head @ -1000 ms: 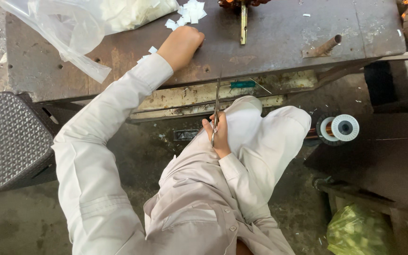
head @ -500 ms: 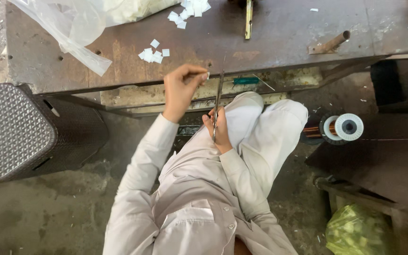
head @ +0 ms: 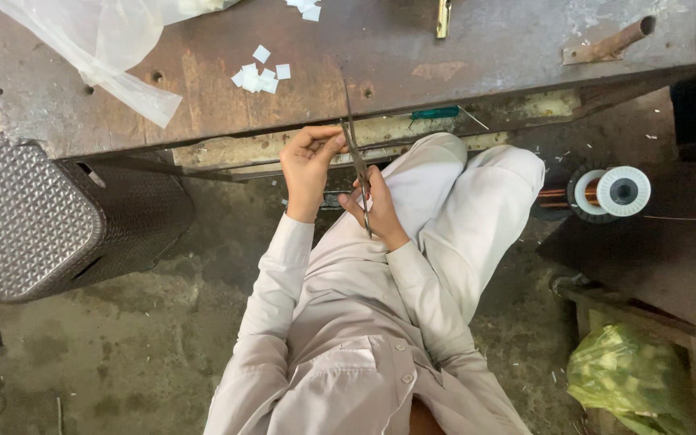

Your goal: The person sits on the floor and uses scissors to cut small rectangular pieces from a roll of white insulation tape. The cut pieces are placed on the table next to a copper-wound stator.

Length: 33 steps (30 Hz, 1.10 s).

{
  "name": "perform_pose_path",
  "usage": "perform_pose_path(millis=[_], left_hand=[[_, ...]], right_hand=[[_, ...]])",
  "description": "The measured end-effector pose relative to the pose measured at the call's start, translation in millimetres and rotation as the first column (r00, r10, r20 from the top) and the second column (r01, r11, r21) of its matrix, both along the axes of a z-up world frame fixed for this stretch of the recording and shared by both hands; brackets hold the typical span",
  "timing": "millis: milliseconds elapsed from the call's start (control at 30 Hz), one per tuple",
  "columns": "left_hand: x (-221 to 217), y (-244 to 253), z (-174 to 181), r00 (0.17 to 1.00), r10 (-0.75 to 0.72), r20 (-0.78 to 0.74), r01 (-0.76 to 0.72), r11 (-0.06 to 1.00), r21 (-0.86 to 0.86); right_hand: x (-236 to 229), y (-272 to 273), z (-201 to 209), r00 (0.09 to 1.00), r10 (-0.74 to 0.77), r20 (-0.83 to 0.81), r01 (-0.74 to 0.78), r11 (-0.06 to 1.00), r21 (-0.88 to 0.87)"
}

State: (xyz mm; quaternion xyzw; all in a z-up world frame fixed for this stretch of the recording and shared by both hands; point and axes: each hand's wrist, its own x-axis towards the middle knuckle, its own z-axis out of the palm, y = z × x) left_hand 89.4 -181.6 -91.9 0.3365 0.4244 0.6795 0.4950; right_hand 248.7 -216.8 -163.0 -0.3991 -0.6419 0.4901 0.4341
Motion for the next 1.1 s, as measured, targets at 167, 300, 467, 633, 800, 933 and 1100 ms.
perform_pose_path(millis=[167,300,467,633,800,933,1100], left_hand=[[0,-4,7,0.991,-0.018,-0.131,0.022,0.999,0.031],[2,-3,11,0.986,-0.023,-0.164,0.028,0.999,0.025],[-3,1,11,0.985,-0.073,-0.158,0.073,0.997,-0.004],[-7,2,9,0.971,-0.134,-0.196,0.132,0.991,-0.027],[-8,1,10,0.972,-0.159,-0.170,0.154,0.987,-0.040],[-6,1,12,0.972,-0.150,-0.180,0.146,0.989,-0.036],[-6,0,14,0.970,-0.151,-0.192,0.143,0.988,-0.054]], right_hand=[[-4,1,-1,1.000,-0.027,0.012,0.026,0.997,0.075],[-1,2,3,0.998,-0.035,0.049,0.036,0.999,-0.024],[1,4,10,0.999,-0.019,0.047,0.021,0.999,-0.043],[2,6,11,0.998,-0.001,0.056,0.003,0.999,-0.048],[2,5,8,0.998,-0.025,0.050,0.031,0.994,-0.107],[5,-2,6,0.998,-0.053,0.034,0.056,0.994,-0.094],[6,-3,4,0.997,-0.069,0.030,0.072,0.989,-0.128]])
